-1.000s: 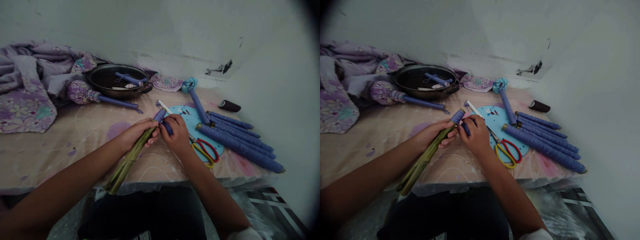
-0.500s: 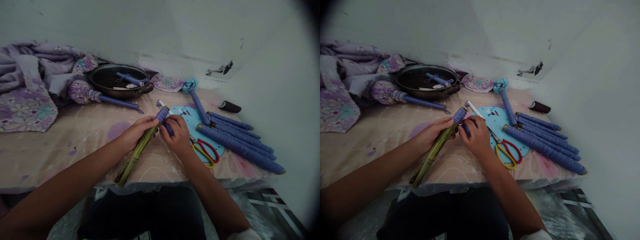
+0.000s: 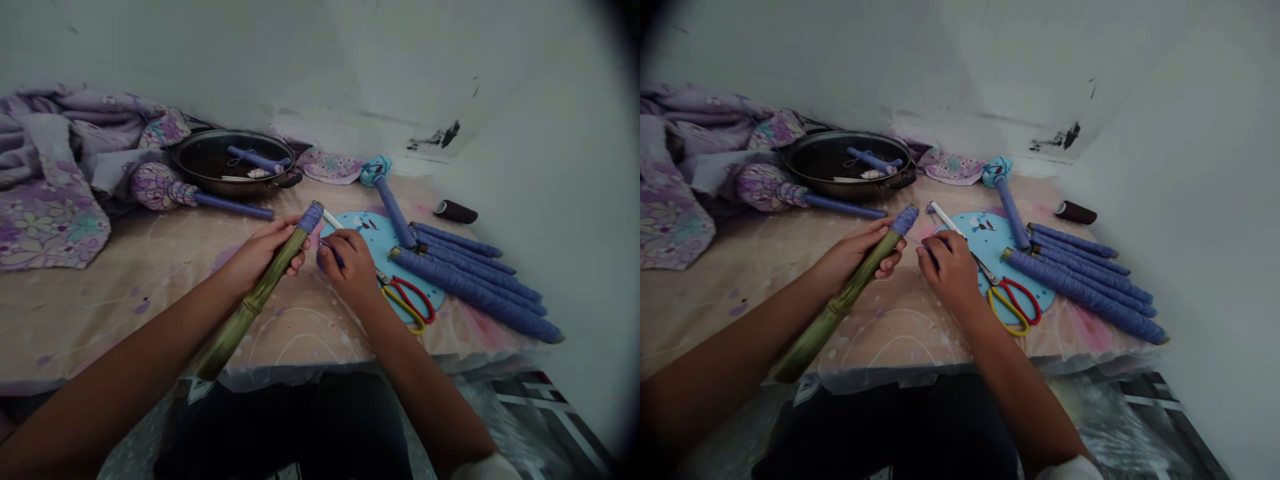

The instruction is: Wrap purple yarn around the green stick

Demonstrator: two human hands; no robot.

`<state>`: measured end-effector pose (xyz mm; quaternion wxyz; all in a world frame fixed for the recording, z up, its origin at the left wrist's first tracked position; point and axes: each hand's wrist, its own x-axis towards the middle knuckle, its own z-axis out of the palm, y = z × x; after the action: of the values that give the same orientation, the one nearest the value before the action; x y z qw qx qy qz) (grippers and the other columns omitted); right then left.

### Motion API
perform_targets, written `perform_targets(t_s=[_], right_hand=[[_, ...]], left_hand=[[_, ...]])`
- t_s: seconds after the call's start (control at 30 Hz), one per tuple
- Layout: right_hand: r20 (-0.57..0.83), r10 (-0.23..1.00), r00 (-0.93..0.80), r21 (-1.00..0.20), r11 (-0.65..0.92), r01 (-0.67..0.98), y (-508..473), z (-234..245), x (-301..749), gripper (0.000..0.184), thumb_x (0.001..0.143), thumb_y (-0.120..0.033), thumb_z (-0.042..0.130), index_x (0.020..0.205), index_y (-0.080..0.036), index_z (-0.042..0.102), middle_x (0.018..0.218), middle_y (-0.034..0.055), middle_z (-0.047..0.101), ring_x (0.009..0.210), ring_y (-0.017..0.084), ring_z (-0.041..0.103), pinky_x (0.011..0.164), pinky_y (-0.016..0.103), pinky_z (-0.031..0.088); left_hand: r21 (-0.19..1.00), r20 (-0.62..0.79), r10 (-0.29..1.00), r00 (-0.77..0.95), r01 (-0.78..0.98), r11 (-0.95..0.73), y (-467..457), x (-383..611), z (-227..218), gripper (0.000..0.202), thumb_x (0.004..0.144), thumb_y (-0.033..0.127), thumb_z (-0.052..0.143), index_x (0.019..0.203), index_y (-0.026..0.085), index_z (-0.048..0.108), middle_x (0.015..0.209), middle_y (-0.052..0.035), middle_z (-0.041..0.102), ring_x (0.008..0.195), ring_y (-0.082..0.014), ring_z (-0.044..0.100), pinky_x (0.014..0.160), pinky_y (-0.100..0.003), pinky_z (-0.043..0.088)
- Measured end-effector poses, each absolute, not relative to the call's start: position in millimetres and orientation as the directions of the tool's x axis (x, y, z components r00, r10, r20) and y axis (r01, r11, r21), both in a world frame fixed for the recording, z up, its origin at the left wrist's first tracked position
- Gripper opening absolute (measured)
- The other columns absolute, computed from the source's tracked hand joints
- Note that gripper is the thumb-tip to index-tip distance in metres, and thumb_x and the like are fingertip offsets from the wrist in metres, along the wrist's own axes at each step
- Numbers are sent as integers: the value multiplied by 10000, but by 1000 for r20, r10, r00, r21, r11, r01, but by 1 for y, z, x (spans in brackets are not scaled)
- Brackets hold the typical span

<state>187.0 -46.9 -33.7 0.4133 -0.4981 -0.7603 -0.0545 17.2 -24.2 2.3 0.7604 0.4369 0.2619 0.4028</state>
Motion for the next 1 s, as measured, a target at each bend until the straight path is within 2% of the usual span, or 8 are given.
perform_targets(t_s=[0.2,0.4,0.5,0.6,0.7,0.8,0.87,1.0], right_hand=[[677,709,-197,-324,527,786,-48,-34,187,231,863,-268,389,908,-172,594,950,93,556,906,180,507,810,353,434],[663,724,-191,-322,506,800,-47,-33,186,227,857,-258,395,837,-171,604,896,89,570,867,178,522,778,344,449],[654,733,-188,-320,492,810,-48,-32,185,235,858,-257,391,839,-165,605,902,92,572,873,177,521,793,342,443],[653,735,-181,-329,491,807,-48,-32,185,231,857,-256,393,843,-165,605,905,91,571,872,175,520,799,337,440],[660,733,-165,-339,486,805,-47,-33,186,230,858,-261,390,851,-172,602,893,87,570,860,176,521,788,344,440],[662,730,-168,-338,491,803,-45,-34,186,232,858,-263,385,852,-171,598,881,86,571,853,177,522,784,348,440],[660,733,-165,-342,489,803,-45,-34,186,232,858,-261,382,850,-172,597,877,84,572,846,176,523,775,347,441],[677,717,-168,-314,488,814,-47,-34,185,224,856,-255,387,860,-175,597,894,88,570,856,181,518,780,353,437]], left_hand=[[863,-48,833,552,-396,312,-25,16,7,179,769,299,523,855,164,444,682,5,533,428,-45,466,328,-140,309],[938,-61,874,482,-273,215,-26,18,1,278,630,132,618,815,175,415,543,50,511,422,-63,470,361,-154,352],[944,-48,886,461,-268,191,-25,19,-1,189,659,182,590,776,160,443,647,2,571,540,-97,544,440,-189,419],[934,-48,886,462,-293,204,-26,20,-2,143,679,226,567,774,147,496,704,-10,571,624,-106,552,522,-206,441],[908,-111,871,479,-306,285,-25,22,-4,159,695,265,550,794,141,534,636,5,535,591,-96,522,524,-199,421],[866,-168,791,588,-296,404,-23,21,-5,191,732,297,501,754,115,551,590,-11,523,531,-87,494,473,-190,381],[851,-159,778,608,-315,420,-23,21,-6,185,753,276,487,751,105,556,622,-30,549,531,-81,500,481,-188,385],[831,-110,824,556,-403,383,-27,23,-6,132,782,192,483,890,139,538,769,-38,598,626,-95,559,589,-225,445]])
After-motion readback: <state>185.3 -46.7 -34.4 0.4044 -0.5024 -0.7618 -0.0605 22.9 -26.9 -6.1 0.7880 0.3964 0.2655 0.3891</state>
